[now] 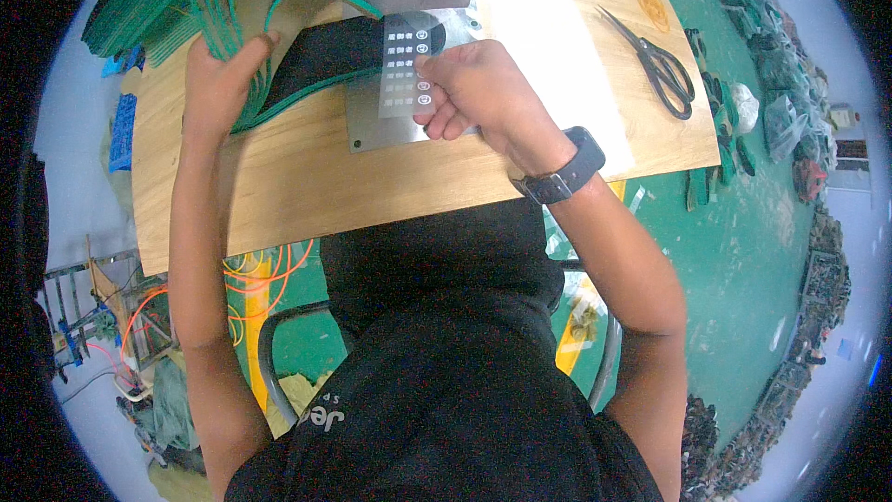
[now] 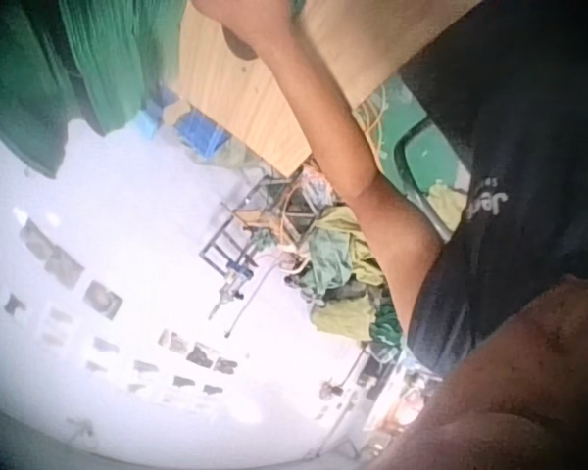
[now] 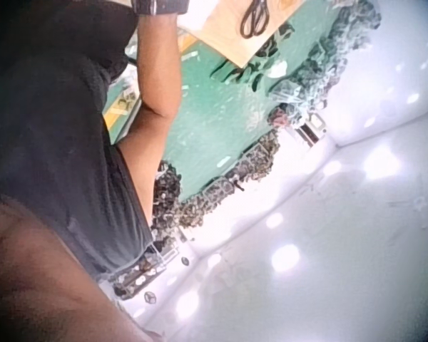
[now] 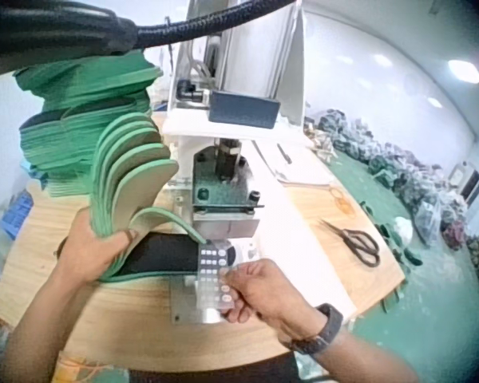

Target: The person applies adhesive labels to black shoe insoles using a specialized labeling press. The person picks up an insole, positions it under the press, cuts a single label from a clear sheet with shears, and presses the label onto the insole.

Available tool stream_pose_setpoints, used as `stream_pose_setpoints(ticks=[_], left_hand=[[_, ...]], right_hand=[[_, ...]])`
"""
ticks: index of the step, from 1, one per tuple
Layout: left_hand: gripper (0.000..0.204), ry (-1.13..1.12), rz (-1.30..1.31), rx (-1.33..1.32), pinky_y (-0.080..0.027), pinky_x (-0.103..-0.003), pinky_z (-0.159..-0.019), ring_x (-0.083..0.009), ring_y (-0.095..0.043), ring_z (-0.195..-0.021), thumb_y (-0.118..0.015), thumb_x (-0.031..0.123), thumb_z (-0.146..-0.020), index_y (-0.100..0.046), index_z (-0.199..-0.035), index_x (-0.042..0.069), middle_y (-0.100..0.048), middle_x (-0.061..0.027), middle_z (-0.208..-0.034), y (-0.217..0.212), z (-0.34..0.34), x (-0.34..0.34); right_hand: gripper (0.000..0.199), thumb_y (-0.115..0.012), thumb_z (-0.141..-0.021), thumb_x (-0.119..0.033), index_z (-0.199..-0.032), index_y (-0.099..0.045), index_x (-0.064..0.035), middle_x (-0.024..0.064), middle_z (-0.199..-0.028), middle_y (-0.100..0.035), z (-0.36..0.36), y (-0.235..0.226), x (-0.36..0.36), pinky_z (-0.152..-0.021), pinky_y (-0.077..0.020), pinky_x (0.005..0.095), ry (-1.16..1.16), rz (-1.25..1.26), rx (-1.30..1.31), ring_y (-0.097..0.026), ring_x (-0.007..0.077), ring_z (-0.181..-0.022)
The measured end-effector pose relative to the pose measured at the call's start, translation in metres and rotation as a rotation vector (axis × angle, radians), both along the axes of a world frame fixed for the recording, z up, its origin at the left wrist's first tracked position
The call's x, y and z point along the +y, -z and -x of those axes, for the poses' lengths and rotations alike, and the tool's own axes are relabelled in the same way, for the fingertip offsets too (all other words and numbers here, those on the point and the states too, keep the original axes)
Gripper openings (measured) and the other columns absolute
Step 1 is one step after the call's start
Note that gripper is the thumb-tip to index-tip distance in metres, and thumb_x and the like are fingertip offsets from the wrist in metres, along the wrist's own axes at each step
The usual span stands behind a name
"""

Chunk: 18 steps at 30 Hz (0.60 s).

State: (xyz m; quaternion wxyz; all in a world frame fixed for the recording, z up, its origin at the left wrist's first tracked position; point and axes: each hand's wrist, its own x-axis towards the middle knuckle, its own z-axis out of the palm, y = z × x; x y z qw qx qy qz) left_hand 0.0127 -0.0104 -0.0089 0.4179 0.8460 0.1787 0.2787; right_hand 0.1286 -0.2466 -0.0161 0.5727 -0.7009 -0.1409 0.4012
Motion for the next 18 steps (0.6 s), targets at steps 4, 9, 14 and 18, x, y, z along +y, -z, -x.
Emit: stream_pose_setpoints(ticks=[4, 9, 14, 18], left_hand=[[0.032, -0.049, 0.044, 0.097, -0.046, -0.029, -0.068, -0.0137, -0.054, -0.067, -0.068, 0.028, -0.074, -0.064, -0.089, 0.0, -0.063, -0.006, -0.073, -0.007, 0.003, -0.011], [0.036, 0.015, -0.001, 0.121, -0.047, -0.031, -0.071, -0.0167, -0.057, -0.069, -0.069, 0.028, -0.074, -0.064, -0.098, 0.002, -0.064, -0.0083, -0.075, -0.002, 0.001, -0.015], [0.065, 0.186, -0.589, 0.147, -0.047, -0.041, -0.085, -0.0372, -0.059, -0.096, -0.071, 0.024, -0.068, -0.049, -0.126, 0.006, -0.062, -0.0216, -0.103, -0.001, -0.007, -0.023], [0.073, 0.174, -0.645, 0.199, -0.044, -0.041, -0.09, -0.0371, -0.056, -0.105, -0.076, 0.026, -0.064, -0.048, -0.129, 0.008, -0.059, -0.0217, -0.112, 0.003, -0.011, -0.026]], right_hand=[[0.03, -0.057, -0.09, -0.021, -0.068, -0.056, -0.0001, 0.0137, -0.06, -0.062, 0.001, -0.002, 0.002, -0.038, -0.0457, 0.0222, 0.0, 0.021, -0.004, -0.061, 0.0167, -0.046], [0.03, -0.057, -0.092, -0.021, -0.069, -0.058, -0.0006, 0.0123, -0.06, -0.063, 0.003, 0.001, 0.001, -0.037, -0.0451, 0.0191, 0.014, 0.009, -0.008, -0.06, 0.0139, -0.044], [0.03, -0.055, -0.093, -0.021, -0.069, -0.058, -0.0024, 0.0098, -0.059, -0.063, 0.005, 0.002, -0.001, -0.037, -0.0443, 0.0181, 0.017, -0.008, -0.014, -0.06, 0.0121, -0.044], [0.028, -0.053, -0.094, -0.021, -0.074, -0.059, -0.0025, 0.0088, -0.061, -0.063, 0.008, 0.0, -0.002, -0.039, -0.0448, 0.0188, -0.013, -0.024, -0.032, -0.058, 0.0109, -0.045]])
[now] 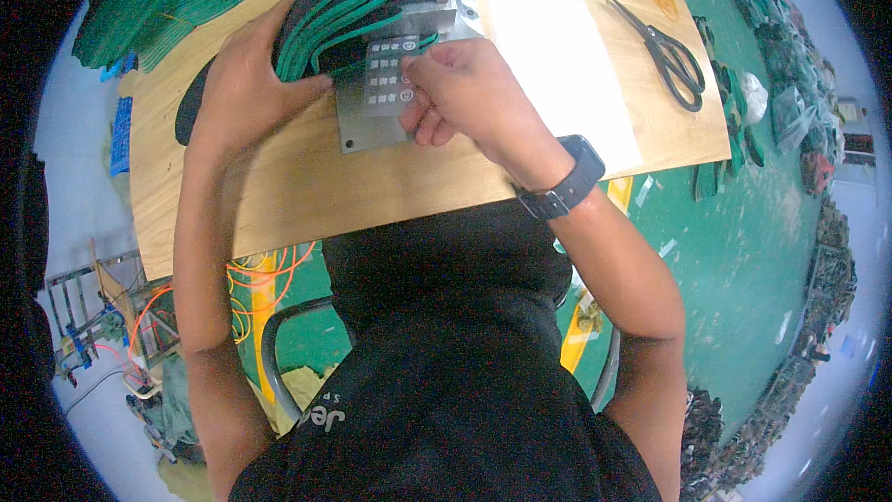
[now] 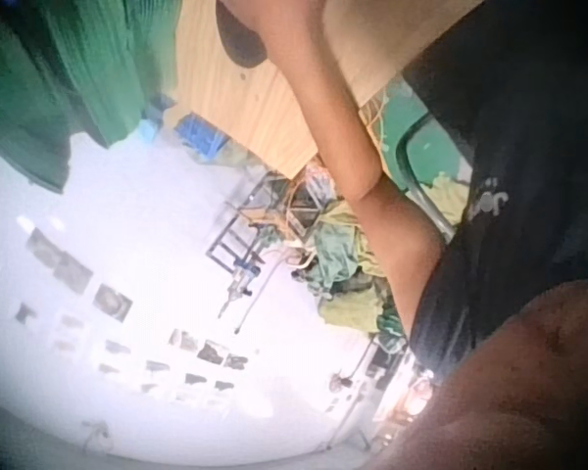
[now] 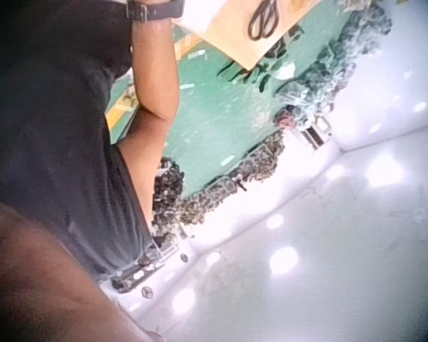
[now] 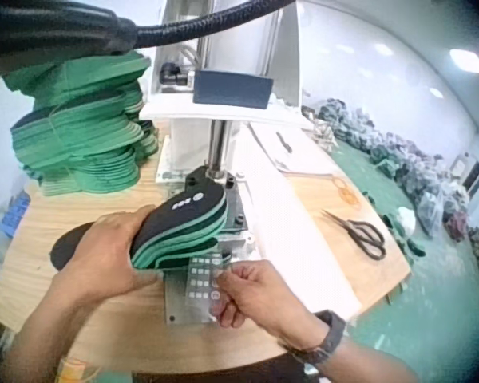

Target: The person applies adhesive labels to black shoe insoles using a specialized labeling press. The person picks up an insole, positions it under the press, cuts a single label from a clear sheet with shears, and presses the label onto the insole.

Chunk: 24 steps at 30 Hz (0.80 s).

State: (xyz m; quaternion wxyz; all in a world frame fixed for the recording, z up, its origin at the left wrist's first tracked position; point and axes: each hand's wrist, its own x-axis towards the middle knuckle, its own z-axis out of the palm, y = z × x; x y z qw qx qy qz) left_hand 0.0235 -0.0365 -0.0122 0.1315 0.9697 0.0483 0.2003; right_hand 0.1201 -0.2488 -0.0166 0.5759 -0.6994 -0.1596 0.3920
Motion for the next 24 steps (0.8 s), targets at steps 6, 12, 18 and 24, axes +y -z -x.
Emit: stream_pose_setpoints(ticks=[6, 12, 18, 24], left_hand=[[0.069, -0.026, 0.12, 0.1, -0.048, -0.042, -0.081, -0.0362, -0.06, -0.089, -0.072, 0.026, -0.066, -0.049, -0.129, 0.009, -0.063, -0.02, -0.095, -0.012, 0.007, 0.0], [0.04, -0.043, 0.266, 0.122, -0.048, -0.037, -0.073, -0.0295, -0.061, -0.072, -0.068, 0.023, -0.071, -0.061, -0.104, 0.003, -0.063, -0.0169, -0.079, -0.015, 0.009, 0.007], [0.026, -0.117, 0.624, -0.112, -0.047, -0.03, -0.069, -0.0131, -0.055, -0.067, -0.067, 0.024, -0.075, -0.064, -0.089, 0.001, -0.065, -0.0053, -0.074, -0.008, 0.02, 0.027], [0.025, -0.109, 0.696, -0.202, -0.046, -0.029, -0.069, -0.0116, -0.055, -0.068, -0.067, 0.022, -0.075, -0.065, -0.087, 0.0, -0.065, -0.0049, -0.075, -0.008, 0.021, 0.027]], right_hand=[[0.024, -0.052, -0.095, -0.02, -0.082, -0.059, -0.0005, 0.0086, -0.064, -0.064, 0.0, 0.003, -0.027, -0.04, -0.0448, 0.0191, 0.148, -0.097, 0.079, -0.057, 0.0101, -0.046], [0.025, -0.053, -0.093, -0.02, -0.082, -0.058, 0.0018, 0.0105, -0.065, -0.064, -0.005, 0.002, -0.026, -0.044, -0.045, 0.0207, 0.118, -0.108, 0.074, -0.058, 0.0124, -0.049], [0.027, -0.055, -0.092, -0.021, -0.082, -0.06, 0.0029, 0.0112, -0.062, -0.064, -0.003, -0.002, 0.0, -0.04, -0.0434, 0.0201, -0.04, 0.055, -0.039, -0.058, 0.0133, -0.045], [0.026, -0.056, -0.091, -0.02, -0.084, -0.062, 0.0049, 0.012, -0.061, -0.064, -0.005, -0.003, 0.003, -0.038, -0.043, 0.0212, -0.051, 0.131, -0.086, -0.059, 0.0142, -0.044]])
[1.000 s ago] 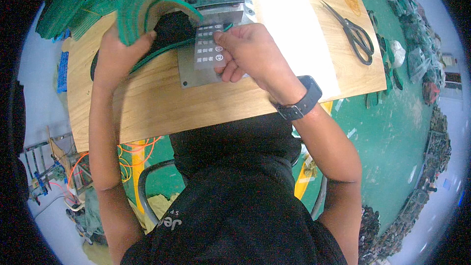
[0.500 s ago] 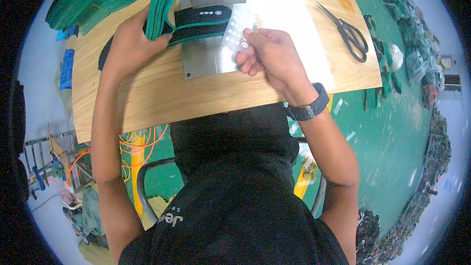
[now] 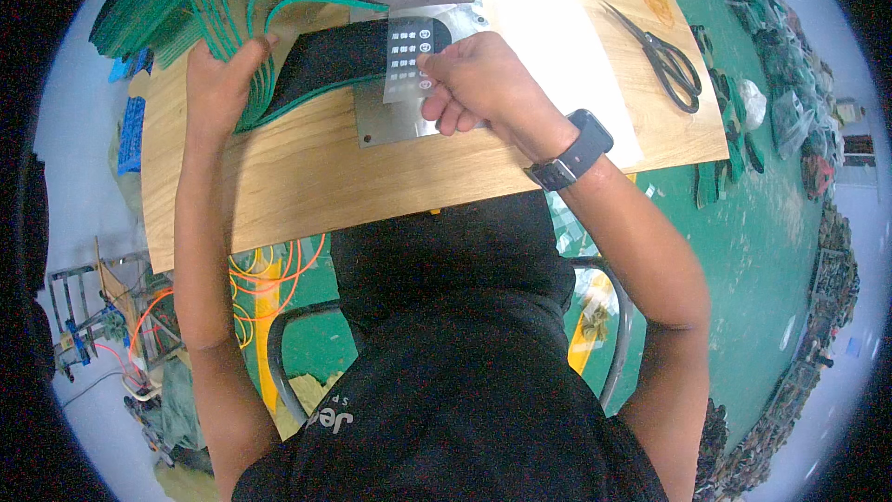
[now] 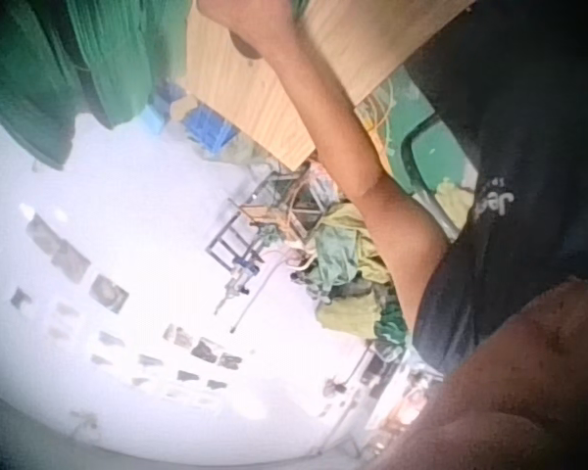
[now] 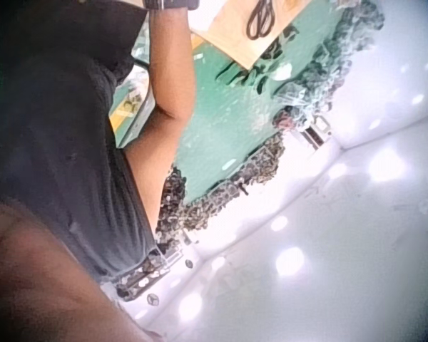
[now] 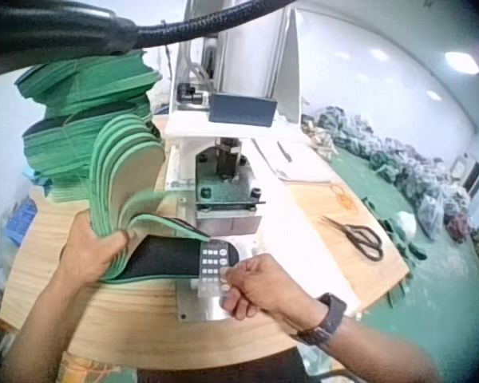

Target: The person applies adhesive labels to black shoe insoles using a specialized labeling press. The person picks up an insole, positions it under the press, cuts a single label from a clear sheet with shears, and presses the label onto the insole.

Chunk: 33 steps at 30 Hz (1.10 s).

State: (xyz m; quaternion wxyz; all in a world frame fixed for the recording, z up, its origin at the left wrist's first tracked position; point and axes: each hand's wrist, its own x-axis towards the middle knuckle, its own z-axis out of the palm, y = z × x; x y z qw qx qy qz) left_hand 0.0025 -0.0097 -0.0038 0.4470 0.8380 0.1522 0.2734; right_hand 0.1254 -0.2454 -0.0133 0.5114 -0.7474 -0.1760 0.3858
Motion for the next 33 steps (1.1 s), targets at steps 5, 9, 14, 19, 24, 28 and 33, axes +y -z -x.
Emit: stream_pose_setpoints(ticks=[5, 9, 14, 19, 24, 28, 33], left_hand=[[0.024, -0.014, -0.043, -0.014, -0.046, -0.028, -0.069, -0.0116, -0.055, -0.067, -0.067, 0.021, -0.075, -0.065, -0.084, -0.001, -0.066, -0.0055, -0.075, -0.001, 0.001, 0.001], [0.024, -0.066, -0.089, 0.016, -0.046, -0.028, -0.069, -0.0115, -0.056, -0.067, -0.068, 0.021, -0.074, -0.066, -0.083, -0.001, -0.066, -0.006, -0.075, 0.001, 0.001, 0.004], [0.025, -0.073, -0.015, 0.007, -0.046, -0.027, -0.07, -0.0104, -0.056, -0.069, -0.069, 0.023, -0.075, -0.066, -0.085, -0.001, -0.067, -0.0051, -0.077, 0.003, -0.001, -0.003], [0.029, -0.102, -0.032, 0.058, -0.046, -0.026, -0.073, -0.011, -0.057, -0.072, -0.069, 0.024, -0.075, -0.067, -0.092, 0.0, -0.067, -0.0045, -0.081, 0.001, -0.001, -0.014], [0.06, 0.04, -0.214, 0.216, -0.047, -0.033, -0.082, -0.0219, -0.062, -0.086, -0.074, 0.026, -0.069, -0.056, -0.121, 0.003, -0.066, -0.0141, -0.097, -0.002, -0.005, -0.016], [0.088, 0.123, -0.716, 0.239, -0.042, -0.043, -0.095, -0.039, -0.054, -0.108, -0.078, 0.026, -0.06, -0.039, -0.137, 0.006, -0.058, -0.0243, -0.113, 0.004, -0.012, -0.024], [0.085, 0.123, -0.599, 0.308, -0.044, -0.042, -0.092, -0.0372, -0.057, -0.105, -0.077, 0.023, -0.062, -0.04, -0.138, 0.01, -0.06, -0.0221, -0.113, 0.002, -0.011, -0.022]], right_hand=[[0.026, -0.056, -0.091, -0.02, -0.082, -0.062, 0.0046, 0.0116, -0.061, -0.064, 0.001, 0.002, -0.003, -0.039, -0.0436, 0.0207, 0.016, -0.028, 0.017, -0.059, 0.0139, -0.045], [0.027, -0.056, -0.091, -0.02, -0.082, -0.062, 0.005, 0.0112, -0.061, -0.064, 0.003, 0.001, -0.004, -0.04, -0.044, 0.0206, 0.014, -0.027, -0.001, -0.06, 0.0139, -0.045], [0.029, -0.055, -0.092, -0.021, -0.081, -0.062, 0.0045, 0.0116, -0.061, -0.064, -0.001, 0.001, -0.001, -0.039, -0.0446, 0.0215, 0.013, -0.02, 0.049, -0.06, 0.0148, -0.045], [0.028, -0.056, -0.092, -0.022, -0.078, -0.061, 0.0017, 0.0114, -0.06, -0.064, -0.001, 0.004, -0.001, -0.038, -0.0447, 0.0214, 0.031, -0.028, 0.046, -0.06, 0.0145, -0.043], [0.026, -0.058, -0.091, -0.021, -0.073, -0.06, -0.0027, 0.0093, -0.059, -0.064, 0.002, 0.002, 0.0, -0.035, -0.0427, 0.0192, 0.073, -0.06, 0.056, -0.058, 0.0127, -0.041], [0.024, -0.057, -0.091, -0.02, -0.073, -0.059, -0.0033, 0.0091, -0.061, -0.064, 0.006, 0.0, -0.002, -0.038, -0.0428, 0.0184, 0.059, -0.079, 0.07, -0.059, 0.0118, -0.043], [0.024, -0.054, -0.092, -0.019, -0.075, -0.058, -0.003, 0.0082, -0.062, -0.064, 0.005, 0.003, -0.021, -0.04, -0.0425, 0.0179, 0.134, -0.18, 0.097, -0.058, 0.0105, -0.046]])
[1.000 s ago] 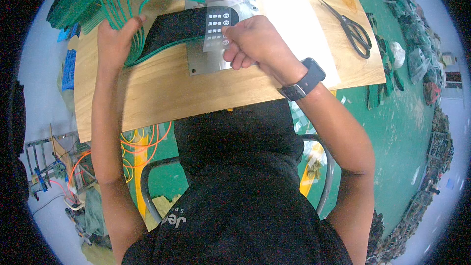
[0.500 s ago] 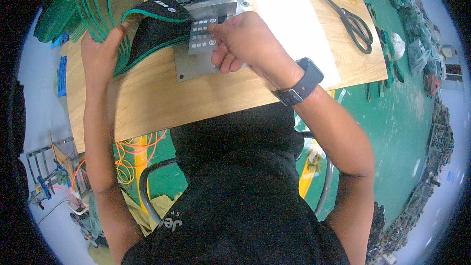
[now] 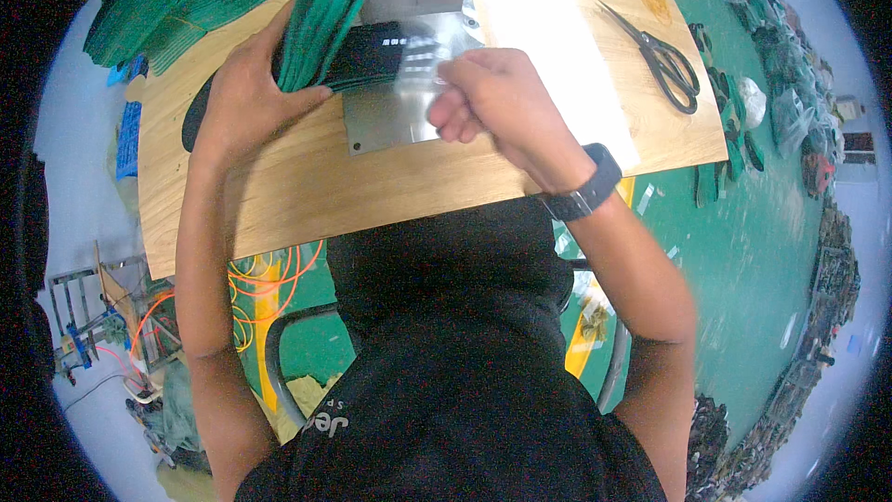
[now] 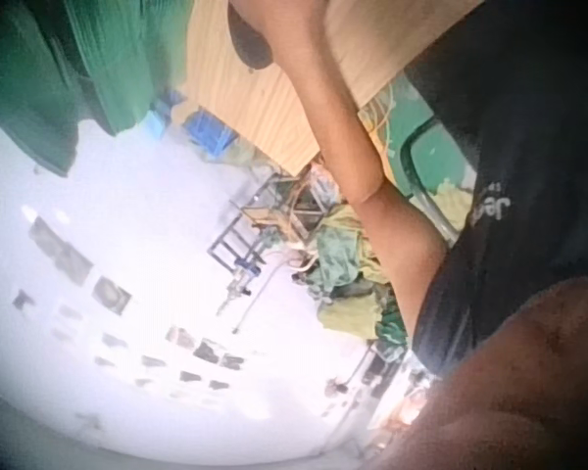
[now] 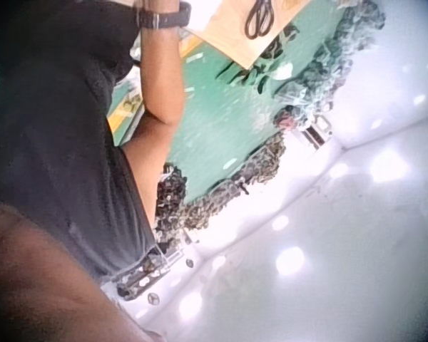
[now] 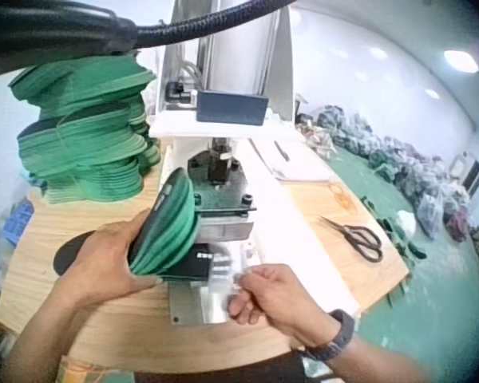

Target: The person applies adhesive labels to black shoe insoles using a specialized labeling press. The person picks up an insole, positions it under the press, cuts a single label from a clear sheet with shears, and presses the label onto the insole.

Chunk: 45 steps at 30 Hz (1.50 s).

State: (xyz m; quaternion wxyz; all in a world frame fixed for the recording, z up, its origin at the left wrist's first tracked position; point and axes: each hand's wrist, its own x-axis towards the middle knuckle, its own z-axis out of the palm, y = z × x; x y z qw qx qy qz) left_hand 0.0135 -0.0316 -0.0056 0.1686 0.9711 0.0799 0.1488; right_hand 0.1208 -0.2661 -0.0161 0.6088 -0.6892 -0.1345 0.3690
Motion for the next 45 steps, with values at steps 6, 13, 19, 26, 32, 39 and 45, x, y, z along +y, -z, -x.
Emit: stream_pose_setpoints(ticks=[6, 13, 19, 26, 32, 39, 45], left_hand=[[0.061, -0.048, 0.202, -0.036, -0.048, -0.036, -0.079, -0.0283, -0.062, -0.082, -0.069, 0.025, -0.07, -0.053, -0.125, 0.006, -0.064, -0.018, -0.089, -0.008, 0.004, 0.002], [0.031, -0.172, 0.523, -0.214, -0.047, -0.029, -0.071, -0.0124, -0.055, -0.07, -0.069, 0.026, -0.076, -0.065, -0.093, 0.001, -0.065, -0.0065, -0.078, -0.003, 0.014, 0.017], [0.032, -0.181, 0.473, -0.255, -0.047, -0.03, -0.072, -0.0138, -0.056, -0.071, -0.07, 0.027, -0.076, -0.065, -0.093, 0.001, -0.066, -0.0074, -0.08, -0.005, 0.017, 0.016], [0.03, -0.172, 0.464, -0.257, -0.047, -0.029, -0.073, -0.013, -0.056, -0.072, -0.07, 0.026, -0.077, -0.065, -0.093, 0.001, -0.066, -0.0066, -0.08, -0.001, 0.016, 0.017], [0.03, -0.183, 0.492, -0.268, -0.047, -0.028, -0.074, -0.0113, -0.057, -0.073, -0.071, 0.023, -0.077, -0.066, -0.096, 0.001, -0.068, -0.0062, -0.082, 0.002, 0.017, 0.014], [0.045, -0.176, 0.491, -0.302, -0.047, -0.026, -0.082, -0.0109, -0.061, -0.083, -0.071, 0.018, -0.075, -0.061, -0.115, 0.0, -0.068, -0.008, -0.094, 0.003, 0.017, 0.006], [0.044, -0.147, 0.504, -0.275, -0.047, -0.026, -0.081, -0.0112, -0.061, -0.082, -0.069, 0.02, -0.075, -0.061, -0.114, 0.001, -0.069, -0.0071, -0.092, 0.002, 0.017, 0.006]], right_hand=[[0.026, -0.053, -0.094, -0.022, -0.079, -0.059, -0.0027, 0.0065, -0.064, -0.064, -0.002, 0.0, -0.016, -0.041, -0.0424, 0.0179, 0.03, -0.044, 0.035, -0.057, 0.0094, -0.047], [0.029, -0.056, -0.093, -0.024, -0.073, -0.063, -0.0033, 0.007, -0.058, -0.064, -0.01, -0.001, 0.017, -0.036, -0.0394, 0.0177, -0.164, 0.2, -0.165, -0.056, 0.0088, -0.04], [0.029, -0.057, -0.093, -0.023, -0.073, -0.064, -0.0022, 0.0068, -0.057, -0.063, -0.009, -0.004, 0.02, -0.035, -0.0398, 0.0167, -0.173, 0.228, -0.198, -0.057, 0.0087, -0.041], [0.031, -0.057, -0.093, -0.024, -0.073, -0.065, -0.0017, 0.0064, -0.057, -0.063, -0.009, -0.003, 0.019, -0.036, -0.0413, 0.0172, -0.176, 0.24, -0.21, -0.056, 0.0084, -0.04], [0.03, -0.057, -0.093, -0.023, -0.073, -0.064, -0.0011, 0.0078, -0.057, -0.063, -0.011, 0.0, 0.022, -0.036, -0.0418, 0.018, -0.166, 0.239, -0.137, -0.057, 0.0099, -0.04], [0.026, -0.058, -0.092, -0.022, -0.078, -0.064, -0.001, 0.0075, -0.058, -0.063, -0.009, -0.002, 0.021, -0.036, -0.0418, 0.0181, -0.158, 0.23, -0.142, -0.057, 0.0101, -0.041], [0.026, -0.057, -0.091, -0.023, -0.08, -0.064, -0.0006, 0.0072, -0.058, -0.063, -0.006, 0.001, 0.018, -0.036, -0.0413, 0.0172, -0.146, 0.163, -0.111, -0.056, 0.0096, -0.04]])
